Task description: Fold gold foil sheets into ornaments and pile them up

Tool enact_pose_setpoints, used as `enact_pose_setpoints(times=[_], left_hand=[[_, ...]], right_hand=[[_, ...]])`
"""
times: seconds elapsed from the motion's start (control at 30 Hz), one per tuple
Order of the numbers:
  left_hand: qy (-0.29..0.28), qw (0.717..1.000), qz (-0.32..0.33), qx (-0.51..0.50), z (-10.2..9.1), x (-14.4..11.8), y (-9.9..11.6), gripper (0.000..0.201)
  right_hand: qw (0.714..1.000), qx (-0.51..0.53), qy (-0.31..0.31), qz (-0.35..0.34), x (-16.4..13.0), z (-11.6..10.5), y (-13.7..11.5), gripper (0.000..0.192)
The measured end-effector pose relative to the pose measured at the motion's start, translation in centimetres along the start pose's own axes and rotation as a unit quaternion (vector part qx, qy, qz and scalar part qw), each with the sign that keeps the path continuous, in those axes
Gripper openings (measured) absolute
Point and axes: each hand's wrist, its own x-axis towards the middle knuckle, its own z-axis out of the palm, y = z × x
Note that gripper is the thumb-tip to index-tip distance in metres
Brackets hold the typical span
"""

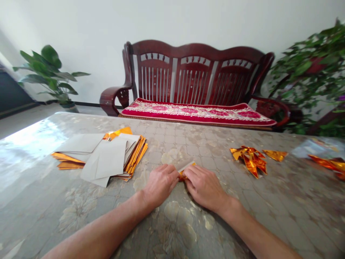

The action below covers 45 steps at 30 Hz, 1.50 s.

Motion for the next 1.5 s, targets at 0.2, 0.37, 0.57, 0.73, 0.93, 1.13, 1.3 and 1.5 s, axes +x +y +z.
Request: enact_pose_setpoints(times=[0.2,0.37,0.57,0.73,0.93,1.13,1.3,1.5], left_hand=[[0.004,0.999,-0.015,-0.036,-0.1,-0.1,-0.2,0.026],[0.024,0.992,-0.043,-0.118,-0.3,-0.1,-0.7,0.022],[0.030,0.984,-0.056,-0.164,-0.2,0.2,-1.3,0.027],[0.032,0.980,-0.067,-0.185,-0.3,0.3,-1.5,0.021],[0.036,0.978,-0.079,-0.191,-0.3,0.4,-1.6,0.018],[0.026,0.981,-0.086,-0.169,-0.6,0.4,-1.4,0.016],[0.024,0.984,-0.090,-0.154,-0.6,0.3,-1.3,0.015],[0.033,0.982,-0.093,-0.161,-0.4,0.4,-1.5,0.015]], right_hand=[[0.998,0.028,0.015,0.048,0.0,0.3,-0.9,0.006],[0.995,0.033,0.028,0.089,0.2,0.9,-0.5,0.015],[0.994,0.003,0.033,0.108,0.4,0.7,-0.6,0.016],[0.992,-0.014,0.032,0.122,0.7,0.8,-0.7,0.017],[0.991,0.007,0.028,0.130,0.8,1.0,-0.5,0.019],[0.988,0.069,0.031,0.135,0.9,1.5,0.2,0.014],[0.985,0.093,0.025,0.141,1.0,1.7,0.4,0.018],[0.986,0.082,0.010,0.148,1.2,1.6,0.3,0.021]])
